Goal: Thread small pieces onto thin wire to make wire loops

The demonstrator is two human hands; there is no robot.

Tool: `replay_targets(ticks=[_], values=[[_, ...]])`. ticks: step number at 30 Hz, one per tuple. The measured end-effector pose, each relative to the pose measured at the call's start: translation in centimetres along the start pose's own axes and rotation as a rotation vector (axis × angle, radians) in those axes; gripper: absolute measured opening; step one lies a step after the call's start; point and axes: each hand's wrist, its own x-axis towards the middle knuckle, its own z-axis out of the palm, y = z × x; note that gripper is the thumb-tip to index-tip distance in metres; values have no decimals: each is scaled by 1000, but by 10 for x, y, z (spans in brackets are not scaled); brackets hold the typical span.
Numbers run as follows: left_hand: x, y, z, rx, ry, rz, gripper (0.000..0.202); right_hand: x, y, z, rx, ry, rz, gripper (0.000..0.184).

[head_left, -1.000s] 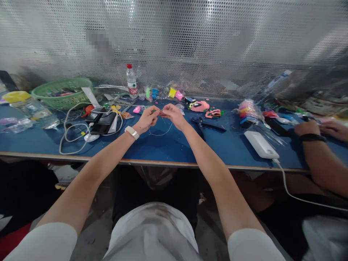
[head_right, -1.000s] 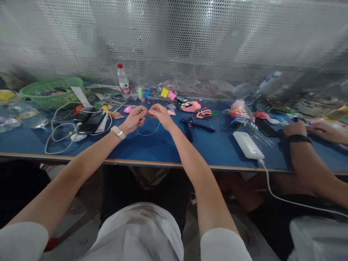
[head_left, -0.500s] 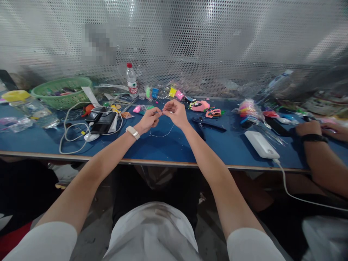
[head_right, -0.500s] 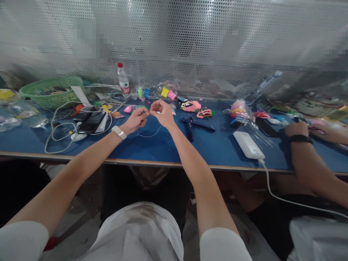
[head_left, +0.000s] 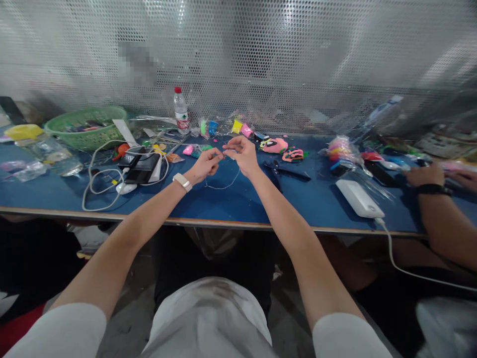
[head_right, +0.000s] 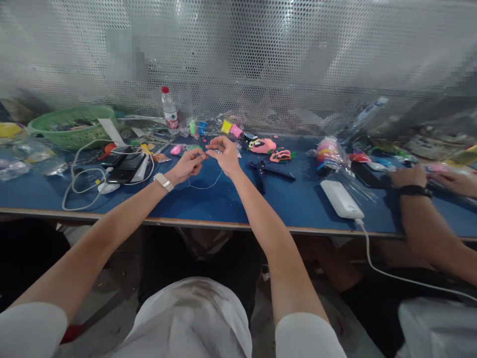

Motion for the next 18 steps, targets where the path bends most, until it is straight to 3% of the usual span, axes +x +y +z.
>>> replay_targets(ticks=[6,11,18], values=[[-1,1,0,-7,-23,-14,39,4,8,-2,-37,90,-60,49],[0,0,1,-16,-6,-33,35,6,12,-10,-205,122,-146,70],[1,-4,-2,13,27,-31,34,1,7,-4,-164,142,-166,68]])
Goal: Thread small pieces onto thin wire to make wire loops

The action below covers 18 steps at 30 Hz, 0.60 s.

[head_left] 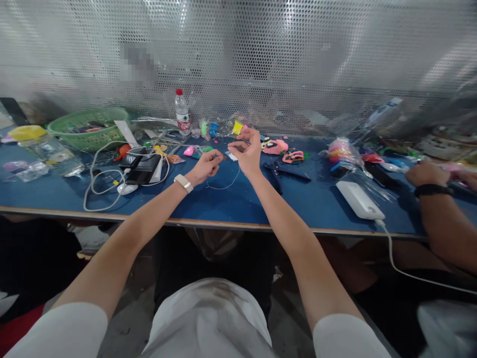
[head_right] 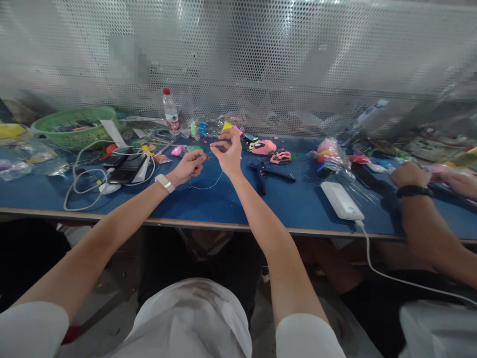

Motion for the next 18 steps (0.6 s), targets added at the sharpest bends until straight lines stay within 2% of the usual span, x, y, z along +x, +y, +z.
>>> replay_targets(ticks=[3,5,10,14,18], values=[[1,-3,-3,39,9,1,29,0,-3,1,12,-23,42,65],[2,-4,-4,130,36,36,24,1,-2,2,22,-30,62,57],[2,-2,-3,658,156,375,7,4,1,2,52,-54,102,37],[0,0,-2,781,166,480,8,4,-5,2,68,-32,106,43],[1,-2,-3,740,242,484,6,3,-14,1,102,-142,185,57]])
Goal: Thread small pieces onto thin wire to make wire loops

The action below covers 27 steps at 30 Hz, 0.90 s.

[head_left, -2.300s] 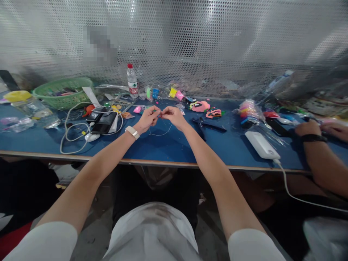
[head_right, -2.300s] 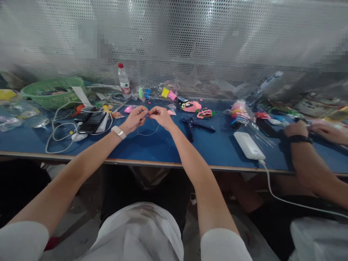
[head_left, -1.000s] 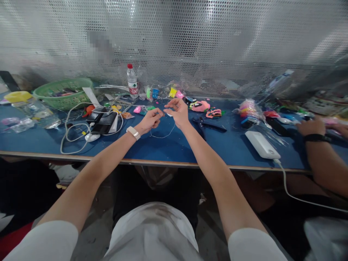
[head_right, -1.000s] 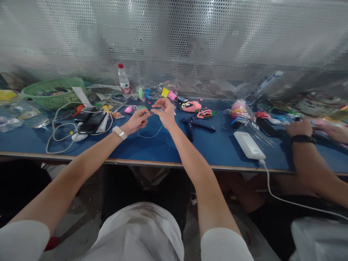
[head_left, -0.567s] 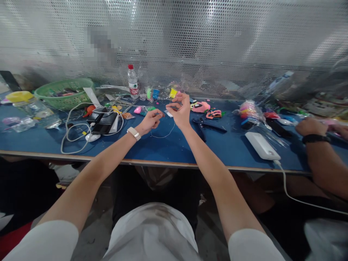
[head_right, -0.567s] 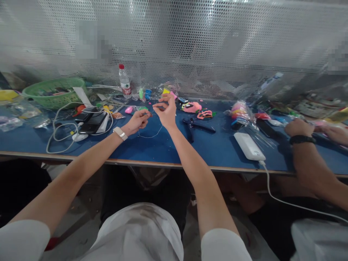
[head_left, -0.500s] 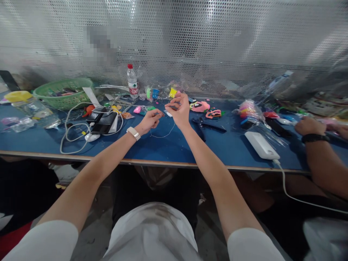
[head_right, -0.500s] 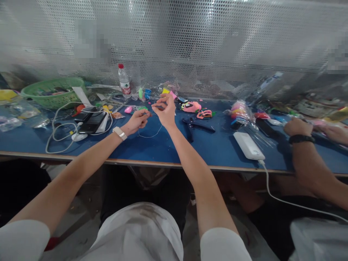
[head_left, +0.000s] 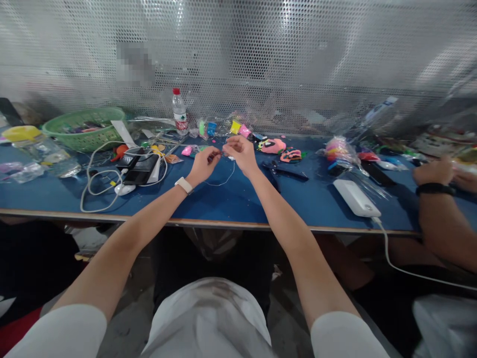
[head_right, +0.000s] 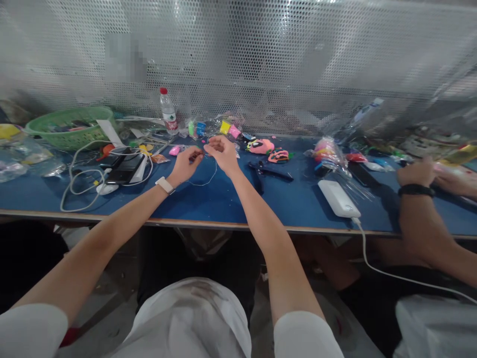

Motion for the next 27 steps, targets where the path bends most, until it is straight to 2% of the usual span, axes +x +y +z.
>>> replay_targets(ticks=[5,10,16,22,27], values=[[0,2,0,-111,51,-80,4,-7,-6,4,12,-152,61,61],[-1,13,-3,-231,14,-136,9,-12,-10,6,-29,-153,88,62],[-2,19,-5,-224,-9,-154,10,-14,-16,5,-131,-147,119,49],[-2,18,-5,-241,-24,-138,7,-12,-15,4,13,-192,233,37],[-2,14,-5,-283,-76,-160,8,-12,-17,2,60,-264,269,37]])
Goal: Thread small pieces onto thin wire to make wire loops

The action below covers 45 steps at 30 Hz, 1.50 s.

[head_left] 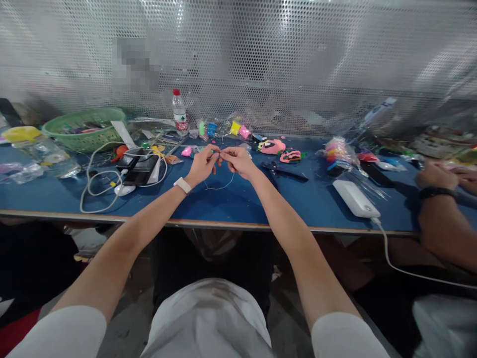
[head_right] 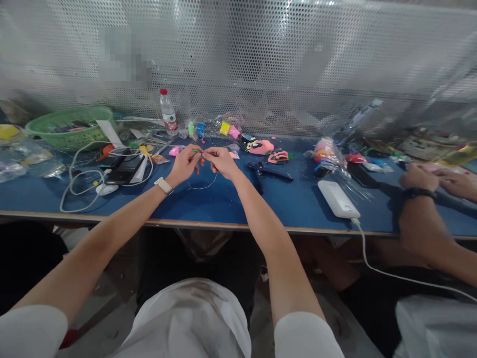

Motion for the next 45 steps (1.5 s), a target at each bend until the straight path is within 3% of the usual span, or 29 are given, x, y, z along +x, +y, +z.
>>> replay_targets(ticks=[7,12,16,20,38,45], values=[[0,-1,-2,173,39,39,8,-2,-6,6,-74,41,-54,44],[4,-7,-4,350,121,204,17,0,-5,5,-105,97,-85,45],[6,-11,-6,390,86,323,33,1,-4,5,-111,88,-65,44],[6,-11,-6,392,9,390,36,2,-1,5,-93,88,-56,41],[8,-9,-6,253,57,297,21,2,-4,5,32,97,91,23],[8,-5,-8,12,57,106,10,1,-3,5,2,61,50,32]])
